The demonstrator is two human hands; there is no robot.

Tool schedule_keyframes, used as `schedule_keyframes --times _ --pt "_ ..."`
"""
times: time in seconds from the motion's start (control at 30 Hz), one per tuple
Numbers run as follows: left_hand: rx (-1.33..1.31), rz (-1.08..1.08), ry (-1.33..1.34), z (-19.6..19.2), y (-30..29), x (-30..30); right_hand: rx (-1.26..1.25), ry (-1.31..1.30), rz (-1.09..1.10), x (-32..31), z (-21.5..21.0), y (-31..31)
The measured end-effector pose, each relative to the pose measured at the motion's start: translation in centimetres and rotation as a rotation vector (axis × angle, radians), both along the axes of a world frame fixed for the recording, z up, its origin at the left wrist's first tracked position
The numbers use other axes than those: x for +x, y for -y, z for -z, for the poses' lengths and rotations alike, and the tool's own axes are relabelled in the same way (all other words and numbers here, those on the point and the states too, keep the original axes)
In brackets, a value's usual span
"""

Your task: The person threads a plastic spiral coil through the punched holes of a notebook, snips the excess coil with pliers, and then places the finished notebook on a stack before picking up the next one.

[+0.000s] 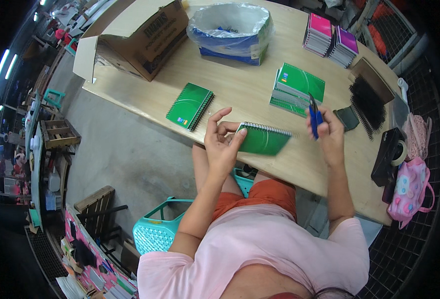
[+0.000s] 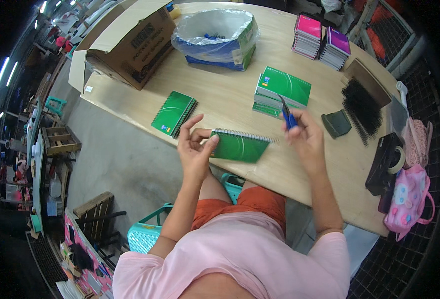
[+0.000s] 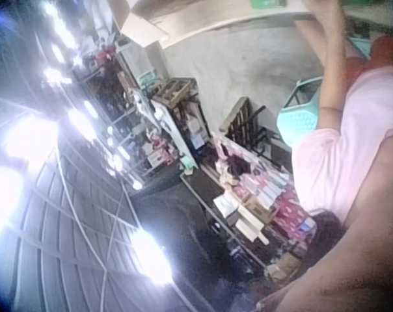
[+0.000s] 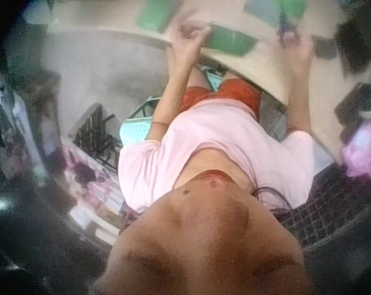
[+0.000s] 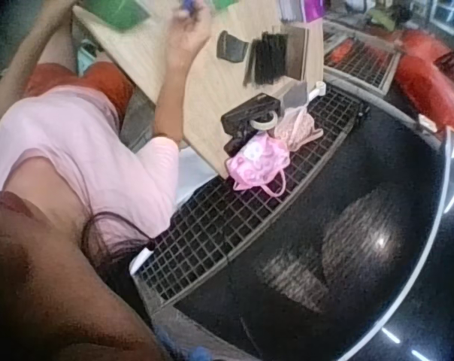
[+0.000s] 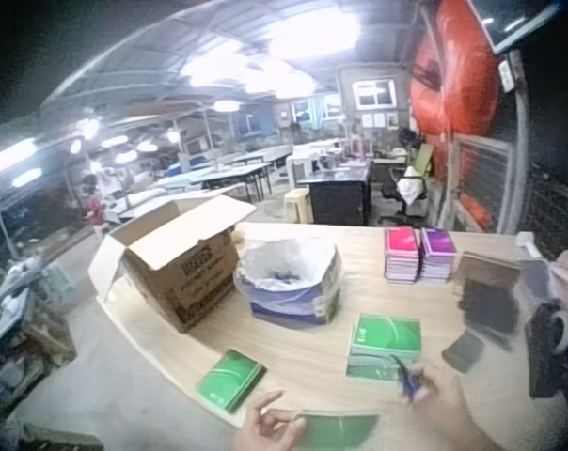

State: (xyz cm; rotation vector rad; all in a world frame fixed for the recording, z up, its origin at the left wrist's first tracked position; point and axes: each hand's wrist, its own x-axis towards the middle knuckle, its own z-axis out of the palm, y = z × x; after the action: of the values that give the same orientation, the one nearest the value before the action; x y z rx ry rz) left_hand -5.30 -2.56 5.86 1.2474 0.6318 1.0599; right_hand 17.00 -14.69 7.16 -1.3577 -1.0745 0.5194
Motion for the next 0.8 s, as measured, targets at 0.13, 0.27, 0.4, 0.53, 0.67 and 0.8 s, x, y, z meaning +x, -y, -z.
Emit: schedule_keyframes --times 0.13,0.27,0.4,0.53,0.67,0.8 --pt "0.672 -0.120 -0.086 0.5 2.4 -1.0 0.044 -0.752 -0.148 -6.5 0.4 -0.3" --pt "1.125 0.133 -0.273 3.0 4.2 -1.2 0.028 -0.466 -0.016 -7.2 2.1 -2.4" --pt "1.001 -0.122 -0.416 -1.2 3.3 -0.8 -0.098 -0.152 -0.019 -6.9 2.4 -1.6" --pt "0.867 -0.069 -0.458 -2.2 -0.7 0.0 -0.185 -0.112 -0.078 -7.8 1.5 -0.8" --pt "0.430 0.290 -0.369 -2.2 -2.5 -0.7 -0.153 0.083 -0.094 -7.2 0.4 -0.8" --pt "0.305 0.375 -0.312 -1.0 -2.9 -1.3 -0.222 0.408 0.007 -4.6 -1.1 -1.2"
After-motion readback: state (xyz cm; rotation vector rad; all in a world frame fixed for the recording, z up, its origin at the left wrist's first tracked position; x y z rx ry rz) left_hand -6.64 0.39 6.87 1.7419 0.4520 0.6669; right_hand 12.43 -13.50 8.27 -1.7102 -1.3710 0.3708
